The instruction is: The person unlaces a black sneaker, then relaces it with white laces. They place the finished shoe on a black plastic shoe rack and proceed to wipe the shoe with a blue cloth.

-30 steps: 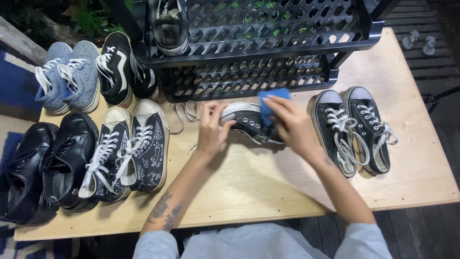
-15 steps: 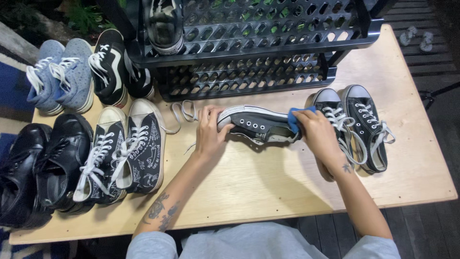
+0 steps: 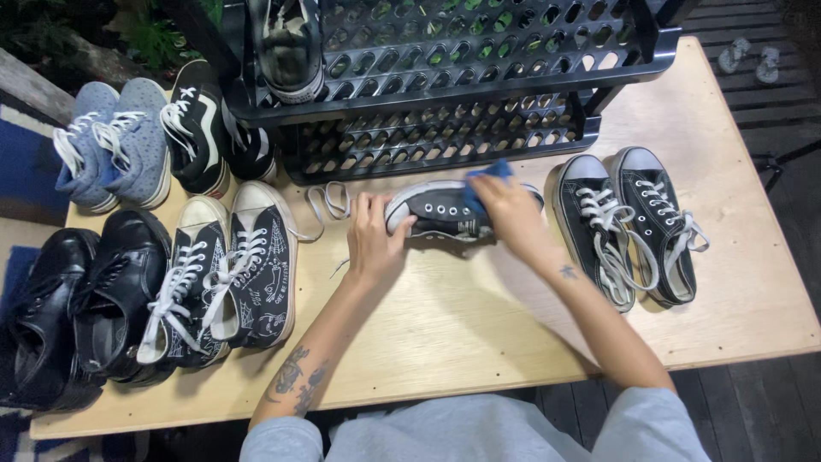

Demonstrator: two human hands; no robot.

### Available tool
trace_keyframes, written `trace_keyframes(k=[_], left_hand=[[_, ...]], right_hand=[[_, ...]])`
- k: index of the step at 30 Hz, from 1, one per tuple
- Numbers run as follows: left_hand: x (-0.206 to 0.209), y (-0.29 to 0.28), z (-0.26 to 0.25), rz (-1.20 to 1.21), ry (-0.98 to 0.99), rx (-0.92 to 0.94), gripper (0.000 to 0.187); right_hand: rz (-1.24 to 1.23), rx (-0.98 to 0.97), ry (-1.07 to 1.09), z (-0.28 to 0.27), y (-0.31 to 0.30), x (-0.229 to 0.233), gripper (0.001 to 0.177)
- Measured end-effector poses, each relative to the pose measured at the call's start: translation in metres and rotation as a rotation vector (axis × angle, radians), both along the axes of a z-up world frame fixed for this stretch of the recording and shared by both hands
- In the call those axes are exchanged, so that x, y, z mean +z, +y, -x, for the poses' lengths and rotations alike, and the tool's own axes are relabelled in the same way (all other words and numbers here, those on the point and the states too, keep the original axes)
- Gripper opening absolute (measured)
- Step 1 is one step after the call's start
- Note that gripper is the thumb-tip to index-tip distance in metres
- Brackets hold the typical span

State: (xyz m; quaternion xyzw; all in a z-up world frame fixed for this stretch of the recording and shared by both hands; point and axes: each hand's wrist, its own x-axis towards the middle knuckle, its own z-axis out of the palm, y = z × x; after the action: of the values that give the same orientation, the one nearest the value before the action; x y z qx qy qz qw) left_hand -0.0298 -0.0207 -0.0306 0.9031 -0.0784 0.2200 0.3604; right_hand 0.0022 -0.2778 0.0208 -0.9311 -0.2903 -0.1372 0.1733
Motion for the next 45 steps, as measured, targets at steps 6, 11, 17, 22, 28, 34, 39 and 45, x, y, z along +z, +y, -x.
trace_keyframes(k=[6, 11, 17, 22, 28, 34, 39, 45], left_hand=[[0.003, 0.001, -0.016, -0.045, 0.018, 0.019, 0.044], [-0.006, -0.001, -0.025, -0.096, 0.012, 0.06, 0.048], [-0.021, 0.006, -0.029, -0.108, 0.098, 0.002, 0.048], [-0.017, 0.015, -0.03, -0.253, 0.209, -0.067, 0.092], [-0.006, 0.015, -0.025, -0.306, 0.213, -0.121, 0.12], [0.001, 0.017, -0.028, -0.253, 0.106, -0.19, 0.098], [0.011, 0.02, -0.033, -0.029, 0.306, -0.134, 0.077], [0.005, 0.029, -0.033, 0.002, 0.234, -0.169, 0.076]], right_hand=[[-0.351, -0.151, 0.092, 0.01, -0.063, -0.011, 0.033], [-0.416, -0.272, 0.09, -0.007, -0.067, -0.036, 0.031], [-0.44, -0.273, 0.109, -0.021, -0.073, -0.045, 0.032], [-0.332, -0.336, 0.075, -0.021, -0.067, -0.046, 0.029], [-0.303, -0.264, 0.044, -0.028, -0.063, -0.024, 0.031], [-0.474, -0.059, -0.245, -0.008, -0.041, -0.007, 0.047], [-0.244, 0.186, -0.257, 0.018, 0.017, -0.029, 0.049], [-0.049, 0.175, -0.309, 0.001, 0.033, -0.052, 0.059]])
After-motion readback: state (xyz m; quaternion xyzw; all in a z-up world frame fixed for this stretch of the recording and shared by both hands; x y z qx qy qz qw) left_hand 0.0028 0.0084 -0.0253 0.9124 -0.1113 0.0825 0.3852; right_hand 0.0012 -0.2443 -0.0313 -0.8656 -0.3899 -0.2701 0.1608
